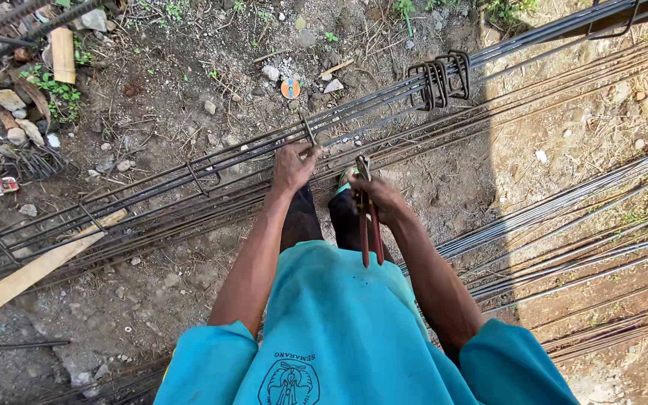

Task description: The person ties rebar rods together using a wire twister tool. They wrap wire around the intersections of the rebar grid and twist it to secure the structure.

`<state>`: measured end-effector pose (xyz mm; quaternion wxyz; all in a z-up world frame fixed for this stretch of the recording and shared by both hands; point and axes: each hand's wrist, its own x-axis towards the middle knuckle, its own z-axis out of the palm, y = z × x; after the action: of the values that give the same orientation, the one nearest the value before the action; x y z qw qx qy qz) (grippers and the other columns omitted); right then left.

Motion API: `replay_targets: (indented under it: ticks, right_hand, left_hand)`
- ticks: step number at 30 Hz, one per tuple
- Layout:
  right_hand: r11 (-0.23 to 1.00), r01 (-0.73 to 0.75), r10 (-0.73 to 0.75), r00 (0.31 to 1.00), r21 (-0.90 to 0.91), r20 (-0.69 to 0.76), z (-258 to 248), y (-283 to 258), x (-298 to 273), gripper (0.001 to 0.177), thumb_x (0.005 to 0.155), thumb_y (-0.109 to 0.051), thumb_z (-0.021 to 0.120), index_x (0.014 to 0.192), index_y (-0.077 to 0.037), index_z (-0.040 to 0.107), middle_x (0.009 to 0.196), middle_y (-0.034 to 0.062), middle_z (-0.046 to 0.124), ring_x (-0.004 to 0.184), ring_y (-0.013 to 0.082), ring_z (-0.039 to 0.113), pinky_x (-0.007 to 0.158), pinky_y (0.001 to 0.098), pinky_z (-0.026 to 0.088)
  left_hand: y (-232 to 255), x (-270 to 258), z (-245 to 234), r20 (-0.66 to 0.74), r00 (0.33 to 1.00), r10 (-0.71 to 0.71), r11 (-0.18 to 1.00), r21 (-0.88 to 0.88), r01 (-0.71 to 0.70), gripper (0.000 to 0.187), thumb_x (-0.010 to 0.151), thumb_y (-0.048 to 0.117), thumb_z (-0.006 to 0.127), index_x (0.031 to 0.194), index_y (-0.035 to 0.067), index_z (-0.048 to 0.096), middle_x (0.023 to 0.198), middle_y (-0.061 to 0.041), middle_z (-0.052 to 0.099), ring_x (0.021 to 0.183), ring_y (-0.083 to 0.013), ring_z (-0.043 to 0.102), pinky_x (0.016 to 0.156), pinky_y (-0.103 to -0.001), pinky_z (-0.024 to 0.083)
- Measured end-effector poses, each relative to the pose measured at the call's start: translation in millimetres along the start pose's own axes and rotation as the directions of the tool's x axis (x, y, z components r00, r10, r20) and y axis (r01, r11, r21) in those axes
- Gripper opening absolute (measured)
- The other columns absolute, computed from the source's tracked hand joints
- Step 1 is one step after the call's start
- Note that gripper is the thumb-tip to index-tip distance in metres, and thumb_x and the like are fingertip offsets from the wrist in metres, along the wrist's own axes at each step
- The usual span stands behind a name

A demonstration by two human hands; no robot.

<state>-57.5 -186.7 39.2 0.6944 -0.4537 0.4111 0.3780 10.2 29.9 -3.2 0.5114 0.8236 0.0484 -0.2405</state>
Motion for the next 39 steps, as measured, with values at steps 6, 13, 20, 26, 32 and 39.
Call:
replay_targets:
  ticks: [6,13,20,26,32,39]
  right_hand:
    - [0.991,-0.026,0.031,0.999,-0.129,0.034,26,42,-1,0.038,0.074,0.001,0.068,0.11,0.004,0.057,0.077,0.0144,0.059,0.058,0.0229,0.062,0.052,0.0421,0.057]
    - [0.998,-0.067,0.066,0.981,-0.003,0.183,15,74,55,0.069,0.065,0.007,0.064,0.133,-0.001,0.058,0.107,0.0164,0.068,0.08,0.0295,0.067,0.071,0.0506,0.063]
    - [0.993,-0.117,0.112,0.984,0.032,0.135,24,79,33,0.064,0.062,0.006,0.067,0.125,0.0,0.061,0.095,0.0191,0.068,0.075,0.0364,0.07,0.065,0.0527,0.062]
    - [0.994,-0.106,0.111,0.985,-0.039,0.133,14,81,70,0.056,0.064,0.004,0.072,0.118,0.002,0.06,0.09,0.0208,0.067,0.071,0.037,0.071,0.06,0.0511,0.062]
    - [0.983,-0.021,0.042,0.993,-0.18,0.111,13,80,64,0.04,0.079,-0.003,0.057,0.118,0.002,0.052,0.069,0.0146,0.056,0.053,0.0295,0.059,0.042,0.0425,0.051]
    - [-0.006,0.151,-0.493,0.859,-0.988,0.134,19,96,61,0.089,0.09,-0.048,0.048,0.161,-0.012,0.009,0.167,0.0124,0.022,0.119,0.037,0.062,0.086,0.0514,0.056]
  left_hand:
    - [70,-48,-16,-0.017,0.994,-0.105,0.75,0.656,0.09,0.025,0.096,0.023,0.069,0.115,0.008,0.073,0.128,-0.014,0.055,0.124,-0.0272,0.055,0.107,-0.038,0.045]
    - [46,-42,1,-0.044,0.994,-0.101,0.646,0.757,0.099,0.018,0.093,0.023,0.068,0.101,0.008,0.074,0.11,-0.012,0.063,0.116,-0.0288,0.062,0.094,-0.046,0.054]
    - [17,-42,15,-0.086,0.996,-0.006,0.753,0.655,0.062,0.014,0.092,0.018,0.065,0.089,0.008,0.074,0.081,-0.011,0.071,0.085,-0.0256,0.071,0.076,-0.039,0.06]
    - [7,-29,16,-0.114,0.993,0.005,0.838,0.543,0.058,0.011,0.085,0.013,0.068,0.08,0.004,0.071,0.065,-0.014,0.066,0.069,-0.031,0.071,0.061,-0.038,0.058]
    - [-12,-35,36,-0.121,0.963,-0.241,0.927,0.264,0.265,0.02,0.091,0.019,0.06,0.082,0.002,0.068,0.068,-0.017,0.065,0.069,-0.0294,0.07,0.064,-0.038,0.056]
    - [27,-25,93,-0.017,0.769,-0.639,0.623,-0.598,0.504,0.038,0.099,0.028,0.059,0.125,0.0,0.055,0.099,-0.02,0.065,0.076,-0.0206,0.065,0.068,-0.027,0.051]
